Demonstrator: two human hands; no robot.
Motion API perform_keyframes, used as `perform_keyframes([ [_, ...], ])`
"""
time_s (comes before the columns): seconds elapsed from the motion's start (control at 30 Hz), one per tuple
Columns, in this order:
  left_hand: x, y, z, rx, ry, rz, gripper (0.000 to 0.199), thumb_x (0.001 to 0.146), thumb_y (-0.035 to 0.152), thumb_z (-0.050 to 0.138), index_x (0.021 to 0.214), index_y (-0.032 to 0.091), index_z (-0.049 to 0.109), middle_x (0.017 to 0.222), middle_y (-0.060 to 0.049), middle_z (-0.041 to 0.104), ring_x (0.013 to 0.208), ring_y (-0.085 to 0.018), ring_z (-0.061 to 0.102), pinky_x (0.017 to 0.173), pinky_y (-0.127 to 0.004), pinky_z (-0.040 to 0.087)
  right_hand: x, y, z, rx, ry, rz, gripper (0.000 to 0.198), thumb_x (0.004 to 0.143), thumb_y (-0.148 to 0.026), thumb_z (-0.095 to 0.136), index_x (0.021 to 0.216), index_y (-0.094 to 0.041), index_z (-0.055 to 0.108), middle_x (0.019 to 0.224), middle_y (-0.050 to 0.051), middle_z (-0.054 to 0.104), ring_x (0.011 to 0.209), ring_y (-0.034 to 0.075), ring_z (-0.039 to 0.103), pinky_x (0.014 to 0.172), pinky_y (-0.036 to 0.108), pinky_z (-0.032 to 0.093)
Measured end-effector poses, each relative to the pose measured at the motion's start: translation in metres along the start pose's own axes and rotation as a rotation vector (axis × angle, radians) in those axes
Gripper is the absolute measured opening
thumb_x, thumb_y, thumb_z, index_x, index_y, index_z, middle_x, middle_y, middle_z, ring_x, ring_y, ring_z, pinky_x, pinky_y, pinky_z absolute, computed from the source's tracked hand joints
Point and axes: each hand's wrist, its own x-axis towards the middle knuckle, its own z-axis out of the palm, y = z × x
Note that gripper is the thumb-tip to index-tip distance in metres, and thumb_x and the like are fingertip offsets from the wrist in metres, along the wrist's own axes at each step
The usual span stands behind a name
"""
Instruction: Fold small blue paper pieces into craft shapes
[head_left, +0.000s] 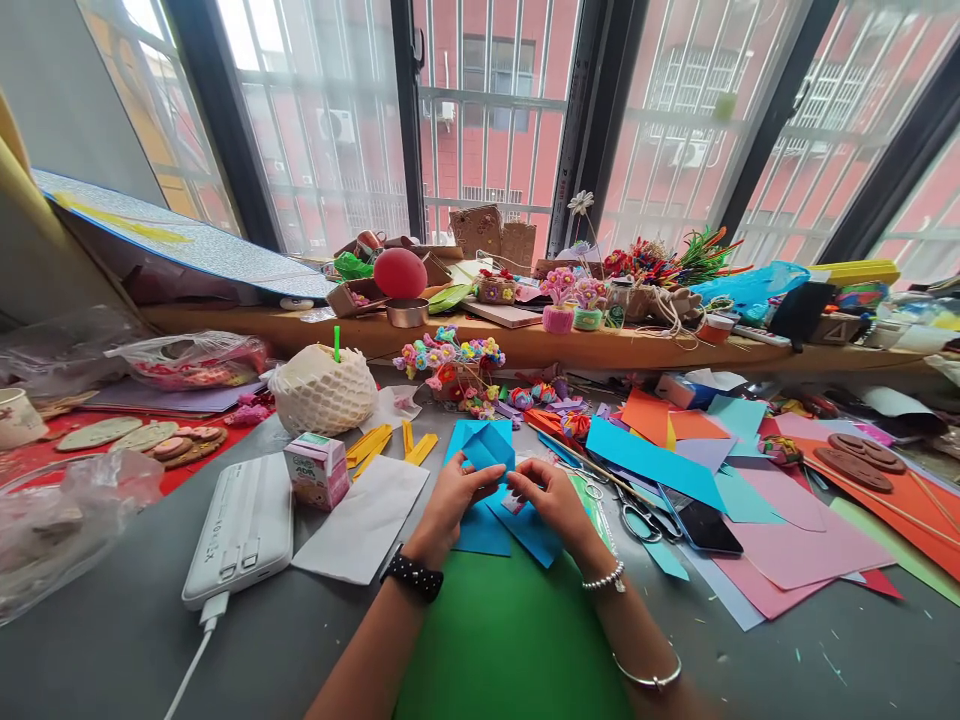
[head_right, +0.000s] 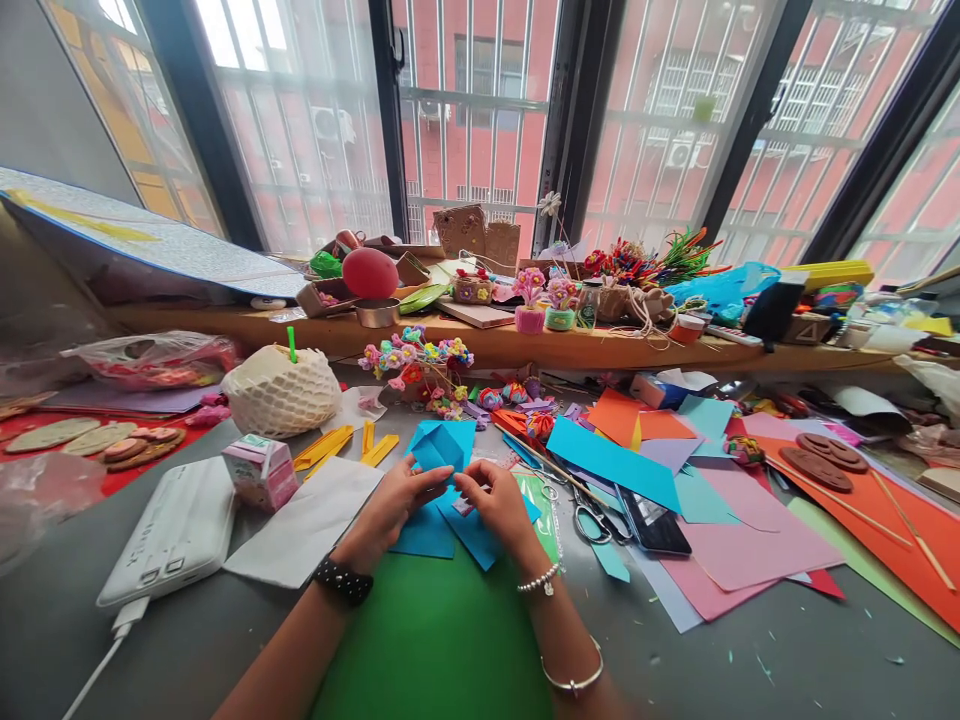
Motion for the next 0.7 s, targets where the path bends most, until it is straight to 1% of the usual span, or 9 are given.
perform_keyframes([
  [0.1,-0.001,0.000,0.002,0.020,0.018,-0.008,0.056,0.044,0.016,0.075,0.089,0.015,0.042,0.051,0.010,0.042,0.053,-0.009,0.054,0.059,-0.023,0.048,-0.001,-0.001,-0.002,-0.028,-0.010,-0.013,0.024,0.067,-0.040,0.055,0.061,-0.017,0.050,0.058,-0.001,0.054,0.053,0.012,0.051,0.049,0.023,0.043],
  [0.17,-0.001,0.000,0.002,0.046,0.016,0.006,0.055,0.043,0.018,0.076,0.088,0.015,0.044,0.050,0.010,0.042,0.053,-0.009,0.054,0.059,-0.023,0.047,-0.001,-0.001,-0.004,-0.024,-0.018,-0.016,0.024,0.067,-0.039,0.055,0.060,-0.017,0.050,0.058,-0.001,0.054,0.052,0.012,0.051,0.050,0.023,0.043],
  [0.23,-0.002,0.001,0.002,0.081,-0.022,0.023,0.050,0.043,0.022,0.076,0.083,0.014,0.047,0.052,0.007,0.048,0.056,-0.010,0.055,0.060,-0.024,0.047,-0.001,-0.001,-0.004,-0.011,-0.007,-0.016,0.024,0.068,-0.039,0.054,0.061,-0.017,0.051,0.058,-0.001,0.054,0.053,0.012,0.051,0.051,0.024,0.043],
  [0.3,-0.002,0.001,0.002,0.116,-0.077,0.031,0.045,0.044,0.026,0.075,0.079,0.013,0.050,0.060,0.003,0.055,0.060,-0.012,0.056,0.062,-0.025,0.046,-0.001,-0.001,-0.004,0.015,0.001,-0.006,0.023,0.068,-0.039,0.054,0.063,-0.016,0.052,0.059,0.000,0.054,0.055,0.012,0.051,0.052,0.024,0.043],
  [0.37,-0.002,0.001,0.001,0.137,-0.121,0.034,0.044,0.045,0.028,0.074,0.080,0.013,0.051,0.067,0.000,0.058,0.063,-0.013,0.057,0.063,-0.025,0.046,-0.001,-0.002,-0.005,0.058,-0.004,0.014,0.023,0.068,-0.039,0.054,0.064,-0.016,0.051,0.058,-0.001,0.053,0.054,0.012,0.052,0.053,0.024,0.043],
  [0.5,0.001,0.007,-0.004,0.125,-0.046,0.066,0.053,0.048,0.029,0.072,0.094,0.016,0.049,0.060,0.005,0.052,0.057,-0.009,0.053,0.059,-0.021,0.044,-0.001,-0.004,-0.008,0.146,0.009,0.050,0.023,0.066,-0.037,0.055,0.061,-0.017,0.046,0.053,-0.004,0.048,0.051,0.011,0.051,0.052,0.023,0.042],
  [0.57,0.004,0.011,-0.009,0.131,-0.036,0.093,0.054,0.052,0.032,0.070,0.099,0.017,0.047,0.055,0.007,0.047,0.052,-0.006,0.049,0.054,-0.018,0.042,-0.002,-0.005,-0.012,0.158,0.012,0.069,0.022,0.065,-0.036,0.056,0.060,-0.017,0.046,0.052,-0.004,0.047,0.051,0.010,0.050,0.052,0.023,0.041],
  [0.63,0.006,0.016,-0.014,0.156,-0.038,0.115,0.052,0.053,0.034,0.068,0.099,0.017,0.049,0.052,0.008,0.045,0.049,-0.005,0.046,0.051,-0.016,0.039,-0.002,-0.005,-0.017,0.147,-0.002,0.078,0.022,0.064,-0.035,0.056,0.059,-0.016,0.046,0.052,-0.004,0.047,0.051,0.010,0.050,0.053,0.023,0.041],
  [0.7,0.008,0.019,-0.017,0.200,-0.067,0.111,0.048,0.050,0.034,0.070,0.092,0.015,0.054,0.052,0.007,0.047,0.049,-0.005,0.046,0.050,-0.016,0.039,-0.002,-0.006,-0.021,0.133,-0.013,0.070,0.021,0.064,-0.034,0.056,0.059,-0.016,0.046,0.053,-0.004,0.048,0.051,0.009,0.050,0.053,0.022,0.040],
])
